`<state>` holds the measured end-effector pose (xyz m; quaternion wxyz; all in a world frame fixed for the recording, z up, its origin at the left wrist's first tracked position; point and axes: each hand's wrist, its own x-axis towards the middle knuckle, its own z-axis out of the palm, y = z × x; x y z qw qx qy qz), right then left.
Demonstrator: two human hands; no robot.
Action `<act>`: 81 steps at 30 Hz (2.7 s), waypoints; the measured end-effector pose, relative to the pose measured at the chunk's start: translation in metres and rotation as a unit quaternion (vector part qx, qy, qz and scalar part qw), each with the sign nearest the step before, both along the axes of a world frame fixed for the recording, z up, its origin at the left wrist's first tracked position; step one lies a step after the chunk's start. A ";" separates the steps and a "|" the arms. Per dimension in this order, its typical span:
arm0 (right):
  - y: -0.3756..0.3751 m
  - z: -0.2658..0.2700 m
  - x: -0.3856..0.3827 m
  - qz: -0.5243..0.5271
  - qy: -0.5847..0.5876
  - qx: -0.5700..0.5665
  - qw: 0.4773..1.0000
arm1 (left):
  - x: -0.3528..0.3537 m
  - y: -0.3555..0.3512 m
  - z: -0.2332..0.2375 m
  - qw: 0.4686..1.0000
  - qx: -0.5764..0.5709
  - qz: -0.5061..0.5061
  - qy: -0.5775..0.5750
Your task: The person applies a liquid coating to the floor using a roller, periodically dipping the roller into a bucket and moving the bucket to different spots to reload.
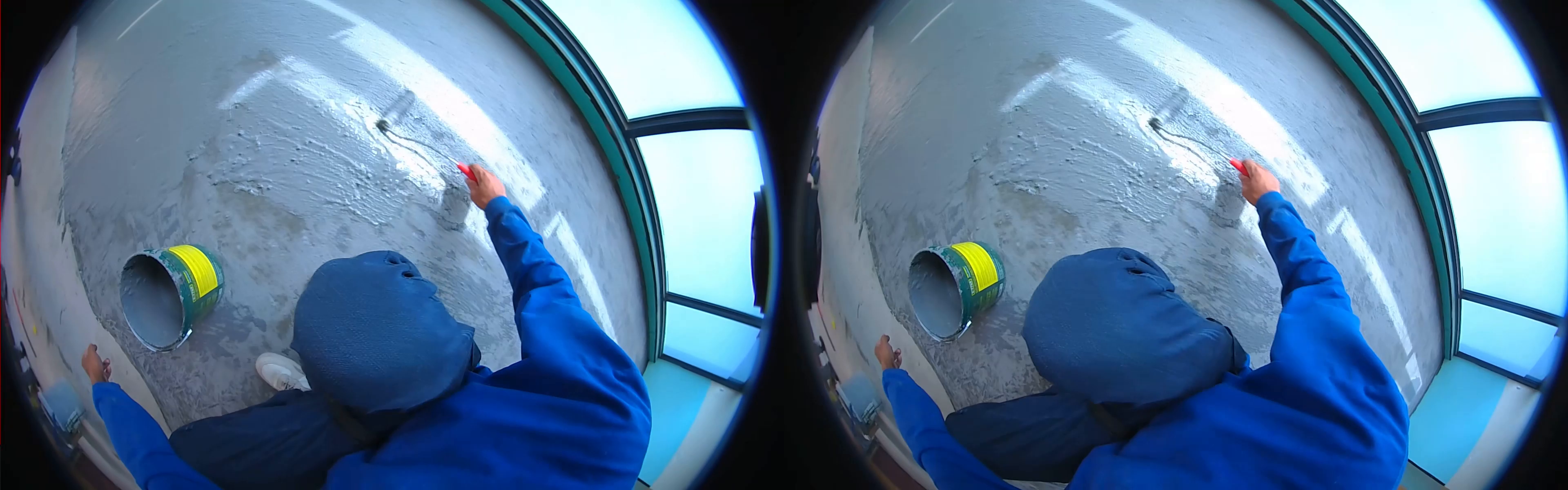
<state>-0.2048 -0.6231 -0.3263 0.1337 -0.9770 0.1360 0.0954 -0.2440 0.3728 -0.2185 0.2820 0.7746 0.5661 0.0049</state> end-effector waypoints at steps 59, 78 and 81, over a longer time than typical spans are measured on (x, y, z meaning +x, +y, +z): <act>-0.127 0.012 -0.137 -0.059 0.037 0.001 0.998 | 0.019 0.006 -0.005 1.000 -0.006 -0.024 -0.006; -0.060 0.011 -0.006 0.020 0.039 -0.002 0.999 | 0.001 0.009 0.005 1.000 0.004 -0.019 0.012; -0.031 0.036 0.050 0.051 -0.002 -0.036 0.998 | -0.006 0.016 0.010 1.000 0.009 -0.005 0.021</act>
